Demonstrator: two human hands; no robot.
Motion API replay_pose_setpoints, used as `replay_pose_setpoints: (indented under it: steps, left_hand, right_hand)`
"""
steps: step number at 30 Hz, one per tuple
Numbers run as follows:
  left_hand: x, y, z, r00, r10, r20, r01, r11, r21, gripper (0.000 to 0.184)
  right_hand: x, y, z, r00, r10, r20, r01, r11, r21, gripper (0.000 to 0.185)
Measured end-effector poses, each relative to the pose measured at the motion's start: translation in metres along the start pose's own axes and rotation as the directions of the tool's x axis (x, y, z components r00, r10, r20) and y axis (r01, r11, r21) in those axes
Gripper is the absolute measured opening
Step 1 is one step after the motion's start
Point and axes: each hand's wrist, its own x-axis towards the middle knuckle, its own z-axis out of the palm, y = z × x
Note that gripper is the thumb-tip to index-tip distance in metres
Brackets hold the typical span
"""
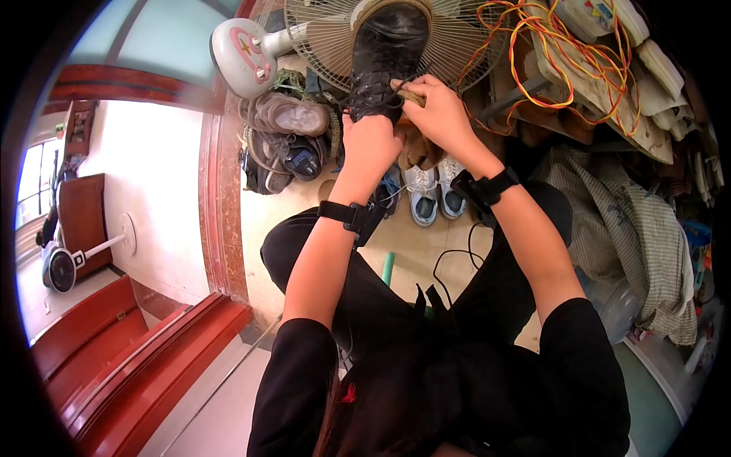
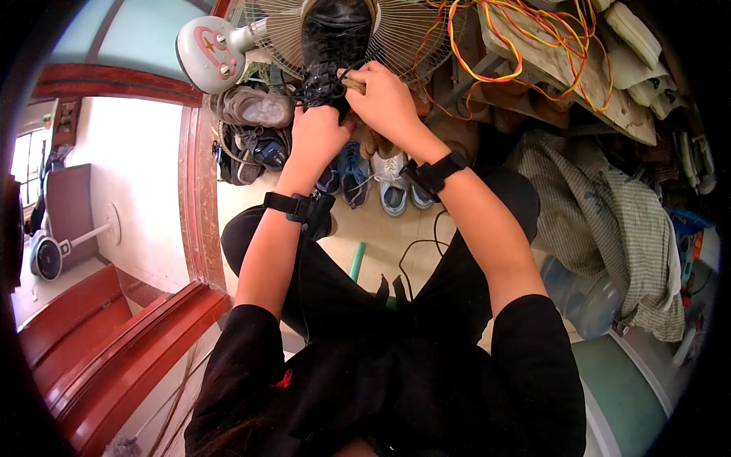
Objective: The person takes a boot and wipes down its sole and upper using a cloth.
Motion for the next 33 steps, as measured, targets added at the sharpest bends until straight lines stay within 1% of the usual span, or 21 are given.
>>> replay_pose_setpoints:
  steps: [2, 3, 7, 9, 12, 15, 18, 20, 25, 28, 30, 31, 33]
  left_hand:
    - [0.001, 0.001, -0.002, 0.998, -0.029, 0.054, 0.028, 1.000, 0.009, 0.025]
    - [0.001, 0.001, -0.001, 0.998, -0.028, 0.055, 0.028, 1.000, 0.009, 0.025]
    - [0.001, 0.001, 0.001, 0.996, -0.047, 0.070, 0.046, 0.999, 0.023, 0.028]
    - [0.002, 0.001, 0.002, 0.995, -0.053, 0.082, 0.051, 0.998, 0.029, 0.030]
    - [0.003, 0.001, 0.001, 0.994, -0.066, 0.086, 0.065, 0.998, 0.015, 0.032]
    - [0.003, 0.001, -0.002, 0.991, -0.080, 0.104, 0.081, 0.997, -0.012, 0.033]
    - [0.004, -0.001, 0.000, 0.993, -0.069, 0.092, 0.070, 0.998, -0.004, 0.033]
    - [0.004, -0.004, 0.001, 0.997, -0.066, 0.025, 0.066, 0.998, -0.006, 0.039]
    - [0.006, -0.004, 0.000, 0.998, -0.062, -0.028, 0.061, 0.998, -0.033, 0.040]
    - [0.007, -0.004, 0.001, 0.997, -0.059, -0.054, 0.056, 0.997, -0.057, 0.040]
    - [0.008, -0.003, 0.001, 0.996, -0.056, -0.065, 0.052, 0.996, -0.072, 0.040]
    - [0.009, -0.003, 0.000, 0.996, -0.050, -0.069, 0.045, 0.996, -0.072, 0.040]
    - [0.009, -0.002, -0.001, 0.997, -0.044, -0.071, 0.039, 0.997, -0.072, 0.040]
  right_hand:
    - [0.002, 0.004, 0.001, 1.000, 0.004, 0.000, -0.004, 0.999, 0.032, 0.033]
    - [0.002, 0.005, 0.001, 1.000, 0.007, 0.000, -0.007, 0.998, 0.064, 0.034]
    - [0.003, 0.007, 0.000, 0.998, 0.057, 0.038, -0.059, 0.996, 0.070, 0.034]
    - [0.006, 0.012, 0.002, 0.996, 0.070, 0.048, -0.078, 0.977, 0.199, 0.034]
    - [0.005, 0.015, 0.003, 0.997, 0.067, 0.023, -0.071, 0.974, 0.217, 0.033]
    - [0.004, 0.015, 0.003, 0.997, 0.076, 0.035, -0.082, 0.970, 0.230, 0.033]
    - [0.004, 0.017, 0.004, 0.997, 0.073, 0.033, -0.079, 0.966, 0.245, 0.033]
    - [0.003, 0.016, 0.002, 0.995, 0.082, 0.055, -0.093, 0.965, 0.246, 0.032]
    - [0.004, 0.014, -0.003, 0.993, 0.074, 0.090, -0.092, 0.973, 0.210, 0.032]
    - [0.009, 0.016, -0.006, 0.990, 0.083, 0.113, -0.110, 0.959, 0.260, 0.031]
    - [0.011, 0.015, -0.005, 0.998, 0.053, 0.045, -0.064, 0.947, 0.316, 0.030]
    - [0.013, 0.015, -0.004, 0.998, 0.054, 0.044, -0.065, 0.946, 0.316, 0.030]
    - [0.015, 0.014, 0.000, 0.998, 0.003, -0.068, 0.024, 0.919, 0.392, 0.030]
